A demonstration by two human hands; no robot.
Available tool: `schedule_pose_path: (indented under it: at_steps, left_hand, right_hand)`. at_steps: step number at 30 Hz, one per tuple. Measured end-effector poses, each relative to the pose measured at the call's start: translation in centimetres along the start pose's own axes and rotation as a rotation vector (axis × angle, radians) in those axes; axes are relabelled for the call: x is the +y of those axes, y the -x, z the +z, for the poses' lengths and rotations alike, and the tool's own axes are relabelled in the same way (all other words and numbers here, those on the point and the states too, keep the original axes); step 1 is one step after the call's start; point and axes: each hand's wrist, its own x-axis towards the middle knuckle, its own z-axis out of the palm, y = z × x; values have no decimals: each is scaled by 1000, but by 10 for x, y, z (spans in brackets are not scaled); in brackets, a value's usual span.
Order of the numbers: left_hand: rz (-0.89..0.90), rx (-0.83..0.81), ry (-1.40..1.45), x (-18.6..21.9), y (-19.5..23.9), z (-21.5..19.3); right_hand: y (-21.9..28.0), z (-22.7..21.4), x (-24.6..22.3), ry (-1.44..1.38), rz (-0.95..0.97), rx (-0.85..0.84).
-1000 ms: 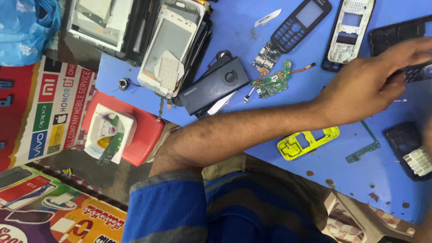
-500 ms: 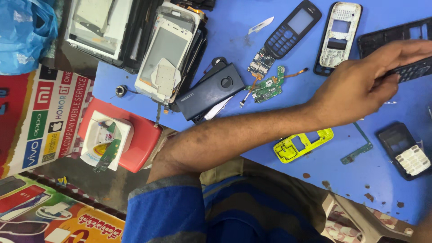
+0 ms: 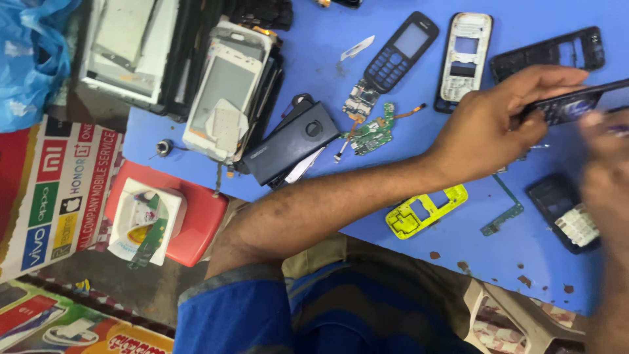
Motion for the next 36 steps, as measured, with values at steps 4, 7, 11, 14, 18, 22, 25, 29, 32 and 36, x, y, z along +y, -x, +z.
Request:
schedule_pose_path:
  at_steps: [4,7,11,14,18,22,25,29,32,36]
  left_hand:
    - [127,-8,102,-10,-2,2]
    - [71,13,78,-8,-1,2]
    - [-27,9,83,5,-2,0]
    - [-32,4,26,12,2,-2]
    - [63,3,-154,20,2,-2]
    - [77,19,-147,19,2,-1]
    - [13,19,-193,18,3,2]
    - [41,35,-105,13,3,3]
    - [176,28,-25,8,2,3]
    - [57,3,57,9,6,5]
  right_hand:
    - [-4,-5,10,7,60,25]
    - [-6,-9,13,10,63,26]
    - [0,-11,9,31,-25,10]
    - [3,-9,7,10,28,20]
    - [-3,-7,8,5,35,32]
    - [4,-10,10,3,44,20]
    - [10,-11,9,9,39,9]
    - [5,-9,8,5,9,3]
    - [0,-8,13,6,23,17]
    - [-3,-4,22,-7,76,41]
